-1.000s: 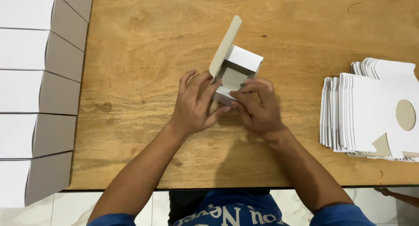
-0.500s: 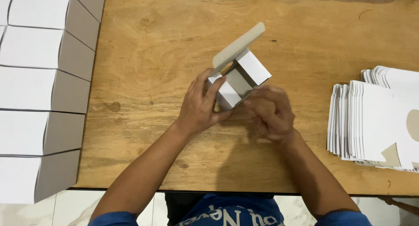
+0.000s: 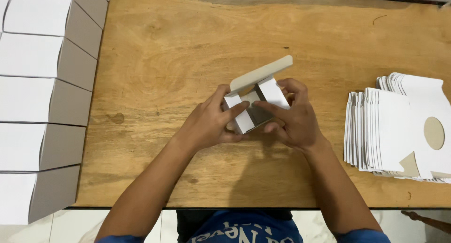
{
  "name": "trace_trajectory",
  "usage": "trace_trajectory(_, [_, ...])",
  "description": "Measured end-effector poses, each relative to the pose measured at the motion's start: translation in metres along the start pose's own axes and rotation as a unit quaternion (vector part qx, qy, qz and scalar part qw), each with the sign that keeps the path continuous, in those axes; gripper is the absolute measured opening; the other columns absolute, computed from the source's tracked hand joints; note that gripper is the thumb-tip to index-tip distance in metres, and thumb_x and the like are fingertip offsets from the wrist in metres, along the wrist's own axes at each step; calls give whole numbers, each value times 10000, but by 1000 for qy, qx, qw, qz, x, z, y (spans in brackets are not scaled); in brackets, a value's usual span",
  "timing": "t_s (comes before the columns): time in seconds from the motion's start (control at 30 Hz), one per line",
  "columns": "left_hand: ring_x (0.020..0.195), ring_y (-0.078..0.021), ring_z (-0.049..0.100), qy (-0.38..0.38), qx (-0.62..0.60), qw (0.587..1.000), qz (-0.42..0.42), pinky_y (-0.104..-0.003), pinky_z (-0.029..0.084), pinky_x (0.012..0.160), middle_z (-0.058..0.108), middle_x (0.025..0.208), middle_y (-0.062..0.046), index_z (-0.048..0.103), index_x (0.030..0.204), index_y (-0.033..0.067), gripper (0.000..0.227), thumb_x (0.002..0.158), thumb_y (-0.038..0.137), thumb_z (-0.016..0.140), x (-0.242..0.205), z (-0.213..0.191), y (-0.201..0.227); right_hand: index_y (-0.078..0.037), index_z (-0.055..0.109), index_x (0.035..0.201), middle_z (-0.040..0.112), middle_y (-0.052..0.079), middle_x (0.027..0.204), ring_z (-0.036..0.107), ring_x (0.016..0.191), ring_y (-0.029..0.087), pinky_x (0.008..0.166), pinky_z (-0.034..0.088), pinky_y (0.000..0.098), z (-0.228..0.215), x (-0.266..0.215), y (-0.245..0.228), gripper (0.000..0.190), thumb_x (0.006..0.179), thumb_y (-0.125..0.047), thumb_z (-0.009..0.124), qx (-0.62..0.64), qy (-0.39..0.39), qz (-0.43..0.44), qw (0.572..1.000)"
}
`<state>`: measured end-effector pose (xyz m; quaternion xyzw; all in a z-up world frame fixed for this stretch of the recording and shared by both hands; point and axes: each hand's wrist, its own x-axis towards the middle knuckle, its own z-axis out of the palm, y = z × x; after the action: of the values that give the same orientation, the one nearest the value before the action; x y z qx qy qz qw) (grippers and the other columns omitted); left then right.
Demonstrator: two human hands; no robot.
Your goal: The person folds flat white cardboard sheets into small boxes by hand, tucking flaps to form the structure. Completed boxes are stacked in a grid on the table.
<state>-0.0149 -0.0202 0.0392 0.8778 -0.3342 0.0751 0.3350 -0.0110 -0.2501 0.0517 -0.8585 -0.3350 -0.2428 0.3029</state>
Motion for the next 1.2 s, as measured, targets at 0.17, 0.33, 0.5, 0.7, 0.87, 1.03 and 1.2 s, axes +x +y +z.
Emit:
trace_trajectory(0.17, [923,-429,633,-5,13,1000,6,-477,597,726,421,1143,-199,524,1262,170,741,638,432,828,1,-5,0,-225,656,1144,377,133,1157,559,915,325,752,532,394,-3,-5,1,715,786,-750,330,-40,-84,80,992])
trace_trajectory(0.33, [912,-435,635,-38,14,999,-7,-496,593,721,410,1129,-199,491,1312,173,771,651,394,820,17,-14,-12,-218,590,1168,369,123,1101,559,892,309,756,541,387,1,2,5,601,810,-676,437,-66,-106,88,988])
trace_trajectory(0.5, [984,-506,604,-39,-29,999,25,-536,561,814,386,1196,-253,397,1392,208,879,628,335,811,28,-20,-33,-185,526,1217,330,160,1127,583,955,376,835,542,450,3,18,8,555,819,-570,552,-72,-165,116,977])
trace_trajectory(0.7, [1053,-516,577,-11,-77,996,39,-532,526,913,389,1204,-277,405,1348,173,791,684,327,806,29,-26,-36,-154,515,1212,317,151,1152,582,972,369,846,540,434,8,28,5,535,849,-547,521,-78,-159,115,978])
trace_trajectory(0.87, [1184,-469,507,43,-89,994,54,-490,474,1004,323,1320,-253,370,1404,208,806,722,339,778,19,5,-65,-166,521,1238,308,168,1210,580,972,360,830,541,423,16,27,-1,555,862,-570,473,-88,-114,103,984])
trace_trajectory(1.03, [1245,-407,482,89,-104,987,78,-447,430,1060,301,1376,-235,399,1373,166,765,723,291,783,15,15,-74,-170,515,1265,299,179,1284,568,1023,373,849,541,433,8,33,-3,611,849,-611,440,-73,-118,106,985])
trace_trajectory(1.2, [1255,-380,484,113,-138,979,100,-432,417,1060,342,1394,-238,469,1306,131,707,721,328,815,14,16,-74,-115,307,1321,253,142,1380,427,1255,335,934,452,412,-5,41,20,721,869,-668,402,184,-5,151,971])
